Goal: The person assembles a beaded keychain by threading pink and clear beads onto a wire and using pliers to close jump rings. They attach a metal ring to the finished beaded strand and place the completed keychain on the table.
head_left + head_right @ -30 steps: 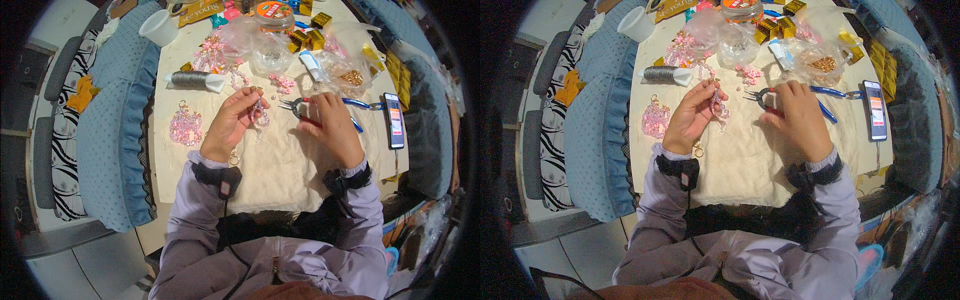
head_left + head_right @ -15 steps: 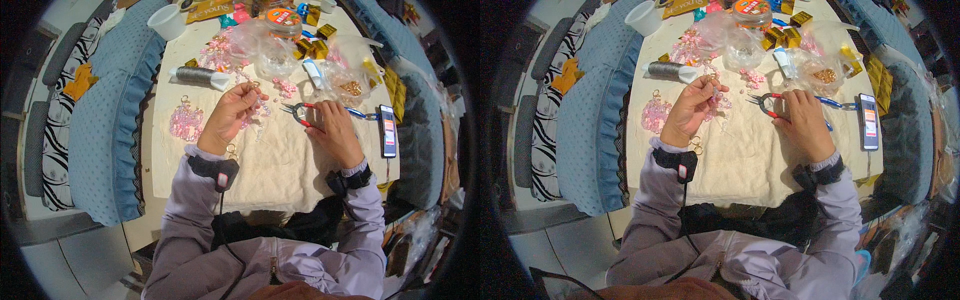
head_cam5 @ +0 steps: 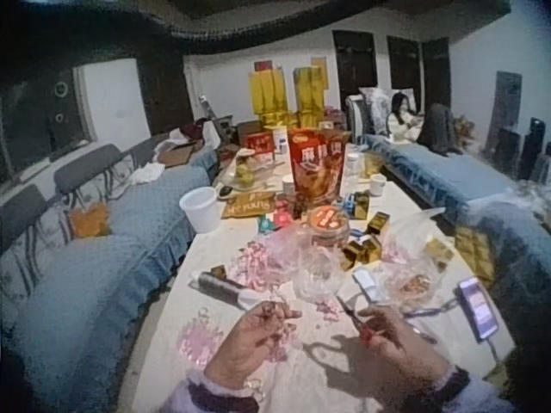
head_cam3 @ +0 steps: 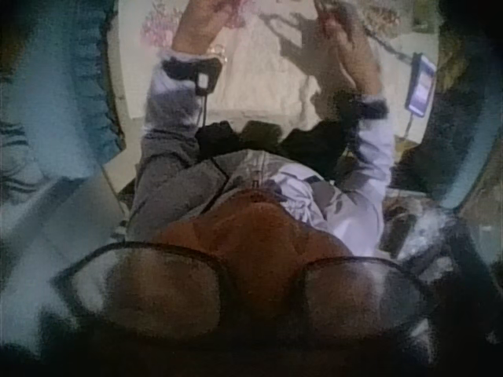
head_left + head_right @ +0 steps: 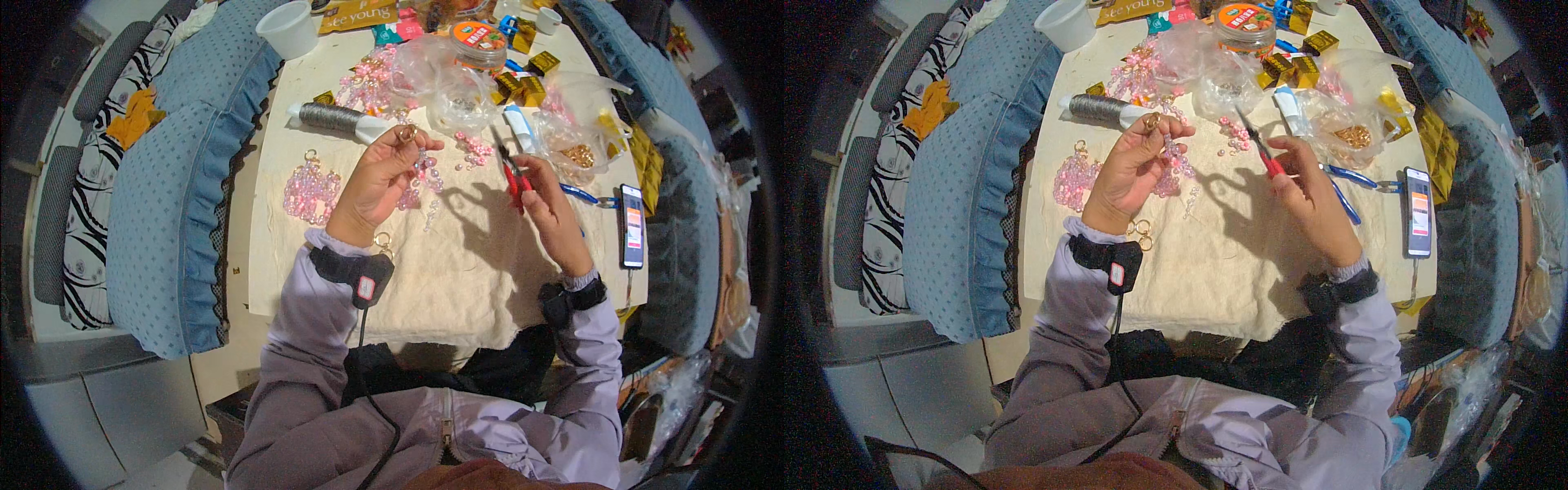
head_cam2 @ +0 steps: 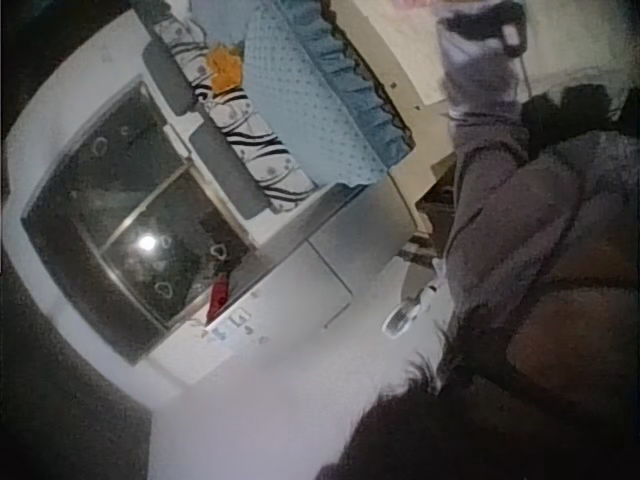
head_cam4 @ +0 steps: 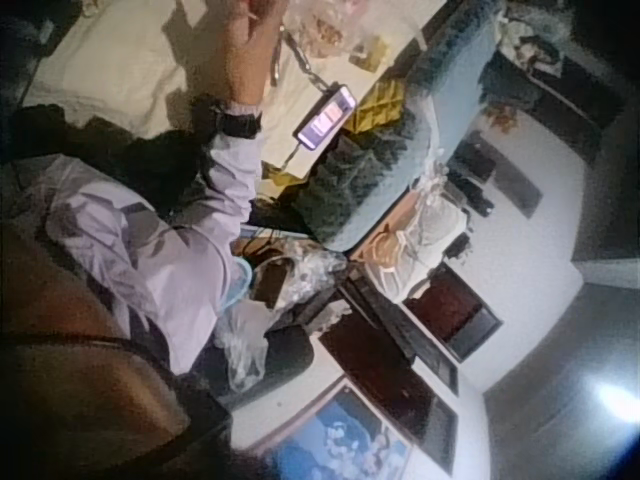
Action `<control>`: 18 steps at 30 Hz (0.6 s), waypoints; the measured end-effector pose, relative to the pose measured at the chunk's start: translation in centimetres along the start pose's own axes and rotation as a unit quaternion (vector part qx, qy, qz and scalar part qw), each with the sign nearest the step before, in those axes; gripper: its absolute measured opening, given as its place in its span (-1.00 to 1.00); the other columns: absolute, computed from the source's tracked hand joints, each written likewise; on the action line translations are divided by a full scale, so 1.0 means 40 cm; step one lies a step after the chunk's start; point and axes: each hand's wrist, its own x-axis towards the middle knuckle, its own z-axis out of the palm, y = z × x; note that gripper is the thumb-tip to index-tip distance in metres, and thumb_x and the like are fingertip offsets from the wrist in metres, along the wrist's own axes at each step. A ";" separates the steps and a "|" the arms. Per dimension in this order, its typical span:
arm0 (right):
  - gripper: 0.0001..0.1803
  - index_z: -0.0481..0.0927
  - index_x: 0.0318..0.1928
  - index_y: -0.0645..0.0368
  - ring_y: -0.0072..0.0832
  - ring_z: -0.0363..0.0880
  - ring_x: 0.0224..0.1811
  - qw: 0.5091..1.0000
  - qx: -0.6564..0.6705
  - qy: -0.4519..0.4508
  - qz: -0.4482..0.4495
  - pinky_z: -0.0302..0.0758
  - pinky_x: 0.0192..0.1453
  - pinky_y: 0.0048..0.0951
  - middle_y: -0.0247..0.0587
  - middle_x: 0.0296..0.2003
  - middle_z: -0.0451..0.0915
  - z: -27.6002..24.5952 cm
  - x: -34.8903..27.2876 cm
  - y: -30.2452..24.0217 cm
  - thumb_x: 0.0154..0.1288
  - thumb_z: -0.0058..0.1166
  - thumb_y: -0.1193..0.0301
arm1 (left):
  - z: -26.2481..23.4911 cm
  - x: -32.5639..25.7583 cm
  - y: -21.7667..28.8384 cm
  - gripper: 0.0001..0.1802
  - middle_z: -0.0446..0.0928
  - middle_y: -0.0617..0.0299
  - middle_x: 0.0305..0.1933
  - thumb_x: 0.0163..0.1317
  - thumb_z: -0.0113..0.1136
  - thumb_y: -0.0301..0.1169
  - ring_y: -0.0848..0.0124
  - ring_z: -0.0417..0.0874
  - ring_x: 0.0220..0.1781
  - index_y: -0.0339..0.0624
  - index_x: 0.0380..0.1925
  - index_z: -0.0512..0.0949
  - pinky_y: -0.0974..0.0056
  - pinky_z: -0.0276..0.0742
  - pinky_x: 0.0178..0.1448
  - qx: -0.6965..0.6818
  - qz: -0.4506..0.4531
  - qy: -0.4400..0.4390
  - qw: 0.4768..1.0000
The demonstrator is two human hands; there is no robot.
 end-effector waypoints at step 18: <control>-0.61 0.47 0.07 0.21 -0.57 0.53 -0.04 0.985 0.162 -0.030 0.051 0.49 0.12 -0.47 -0.33 -0.11 0.55 0.167 0.073 0.063 0.29 0.28 0.44 | 0.038 -0.004 -0.036 -0.81 0.64 0.18 -0.11 0.38 0.24 -0.42 0.51 0.63 -0.08 -0.20 -0.07 0.53 0.37 0.55 0.04 0.073 -0.016 0.069 0.995</control>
